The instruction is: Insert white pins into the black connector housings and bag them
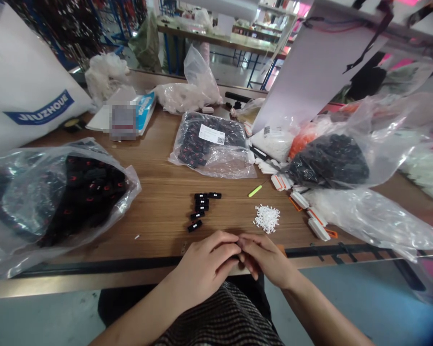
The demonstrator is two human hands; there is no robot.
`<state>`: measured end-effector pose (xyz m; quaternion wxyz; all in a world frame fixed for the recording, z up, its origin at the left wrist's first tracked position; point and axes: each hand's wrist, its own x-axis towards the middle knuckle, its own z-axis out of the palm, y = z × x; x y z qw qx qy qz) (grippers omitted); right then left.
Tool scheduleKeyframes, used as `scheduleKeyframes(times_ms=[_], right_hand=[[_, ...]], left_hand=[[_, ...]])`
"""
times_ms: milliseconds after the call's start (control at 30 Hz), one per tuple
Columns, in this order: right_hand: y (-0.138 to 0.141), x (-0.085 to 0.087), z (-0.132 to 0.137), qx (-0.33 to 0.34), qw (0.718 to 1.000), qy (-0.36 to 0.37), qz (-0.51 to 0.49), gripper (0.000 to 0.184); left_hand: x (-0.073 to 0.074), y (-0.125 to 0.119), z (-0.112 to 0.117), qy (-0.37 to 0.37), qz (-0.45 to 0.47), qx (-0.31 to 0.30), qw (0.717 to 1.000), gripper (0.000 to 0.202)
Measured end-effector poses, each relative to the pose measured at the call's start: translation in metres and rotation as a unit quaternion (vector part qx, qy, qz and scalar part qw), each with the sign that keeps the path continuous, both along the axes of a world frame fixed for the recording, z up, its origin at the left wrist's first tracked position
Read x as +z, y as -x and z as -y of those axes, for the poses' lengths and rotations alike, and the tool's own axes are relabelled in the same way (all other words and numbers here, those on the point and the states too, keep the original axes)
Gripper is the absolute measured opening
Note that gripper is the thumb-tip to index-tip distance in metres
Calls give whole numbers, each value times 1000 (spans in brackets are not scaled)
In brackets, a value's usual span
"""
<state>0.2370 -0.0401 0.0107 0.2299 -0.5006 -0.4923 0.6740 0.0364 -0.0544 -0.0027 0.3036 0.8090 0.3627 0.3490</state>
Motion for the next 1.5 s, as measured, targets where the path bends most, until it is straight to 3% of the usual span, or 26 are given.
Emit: scheduleKeyframes(times_ms=[267, 367, 433, 500, 567, 633, 700, 800, 1067, 1233, 1367, 1500], right_hand=[[8, -4, 7, -54, 998, 32, -23, 56], [8, 3, 7, -26, 999, 28, -5, 61], [-1, 9, 5, 7, 997, -36, 68, 56], [-20, 14, -2, -7, 965, -168, 202, 46], [-46, 15, -11, -80, 881, -301, 355, 35], [-74, 12, -21, -104, 822, -312, 465, 29], [-95, 6, -28, -83, 806, -290, 509, 24], [-108, -2, -30, -75, 804, -285, 516, 25], [-101, -5, -25, -72, 808, -307, 497, 26], [-98, -3, -21, -81, 782, -290, 546, 24], [-108, 3, -18, -83, 812, -244, 524, 32], [-121, 6, -18, -109, 840, -256, 465, 35]], left_hand=[[-9, 0, 1, -26, -9, 6, 1000, 18], [-10, 1, 2, -36, -22, -1, 999, 19], [-9, 1, 1, -36, -29, 8, 999, 19], [-9, 1, -2, -37, -51, 28, 998, 16], [-8, -1, -4, -41, -81, 40, 995, 13], [-8, -2, -7, -38, -96, 37, 994, 12], [-8, -3, -8, -30, -93, 36, 995, 12], [-9, -2, -8, -21, -89, 38, 995, 11], [-11, -2, -7, -17, -86, 44, 995, 11], [-9, -2, -7, -17, -81, 44, 996, 12], [-8, -1, -7, -9, -75, 39, 996, 12], [-10, 0, -8, 0, -78, 38, 996, 12]])
